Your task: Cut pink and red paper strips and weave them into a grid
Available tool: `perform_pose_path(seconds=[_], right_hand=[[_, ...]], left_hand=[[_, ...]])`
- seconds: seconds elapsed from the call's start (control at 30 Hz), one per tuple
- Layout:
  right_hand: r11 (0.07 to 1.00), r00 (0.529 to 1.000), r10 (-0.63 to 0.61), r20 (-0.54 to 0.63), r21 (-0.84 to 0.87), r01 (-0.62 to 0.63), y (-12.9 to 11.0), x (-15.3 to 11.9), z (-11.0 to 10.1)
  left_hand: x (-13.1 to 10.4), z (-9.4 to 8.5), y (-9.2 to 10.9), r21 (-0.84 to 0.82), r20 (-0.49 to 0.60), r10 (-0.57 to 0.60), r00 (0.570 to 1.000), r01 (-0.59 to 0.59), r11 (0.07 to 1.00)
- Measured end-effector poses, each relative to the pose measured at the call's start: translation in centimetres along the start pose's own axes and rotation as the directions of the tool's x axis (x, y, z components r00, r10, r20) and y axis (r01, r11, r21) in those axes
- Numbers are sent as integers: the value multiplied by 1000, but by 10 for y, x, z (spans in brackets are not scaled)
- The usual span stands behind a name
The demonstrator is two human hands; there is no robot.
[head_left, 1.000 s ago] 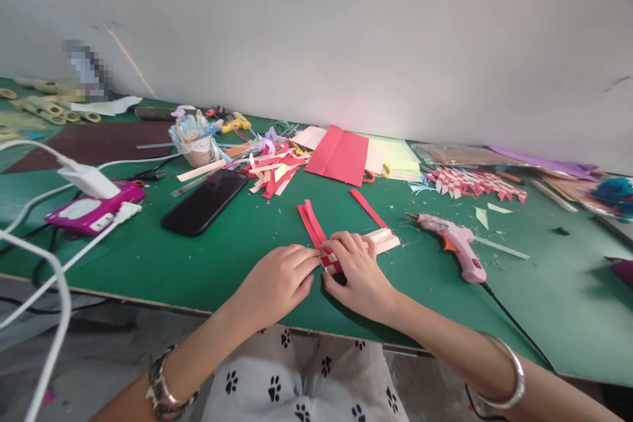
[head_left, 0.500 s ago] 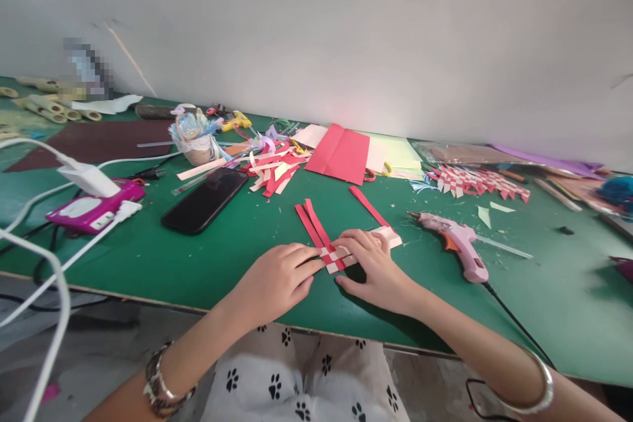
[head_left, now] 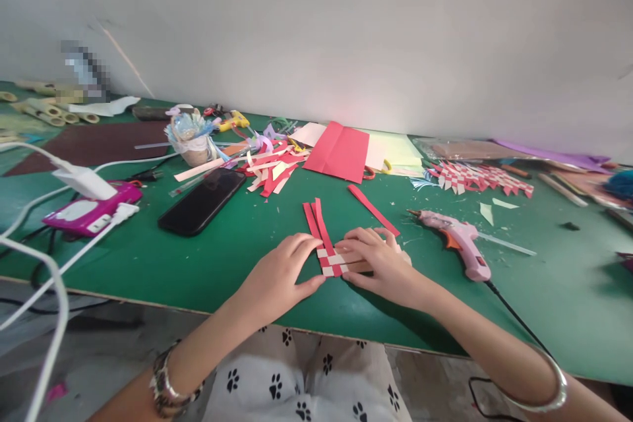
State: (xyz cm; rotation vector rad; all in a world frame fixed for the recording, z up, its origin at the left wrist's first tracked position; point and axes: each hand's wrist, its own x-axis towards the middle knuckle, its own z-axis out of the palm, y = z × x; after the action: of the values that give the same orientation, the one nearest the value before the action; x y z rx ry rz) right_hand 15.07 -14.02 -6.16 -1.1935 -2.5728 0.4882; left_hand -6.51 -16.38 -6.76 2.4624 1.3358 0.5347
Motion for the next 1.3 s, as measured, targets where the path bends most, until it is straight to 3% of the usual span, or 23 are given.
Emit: perform_pose_path(seconds=[0.23,0.53,0.93,1.3], right_hand=[[1000,1000,3,7,28,-3,-7,-2,2],[998,996,-57,65,-4,58,-2,3,-4],[993,991,-116,68,-25,118,3,7,-5],[980,984,-175,32,-93,177,3,7,-4]], left_hand=[[5,1,4,-59,30,32,999,-30,998],[0,5,3,146,-33,129,991,-123,982],[-14,4,11,262,9,275,961,-268,927],[-25,5,14,313,64,273,960,-280,908]])
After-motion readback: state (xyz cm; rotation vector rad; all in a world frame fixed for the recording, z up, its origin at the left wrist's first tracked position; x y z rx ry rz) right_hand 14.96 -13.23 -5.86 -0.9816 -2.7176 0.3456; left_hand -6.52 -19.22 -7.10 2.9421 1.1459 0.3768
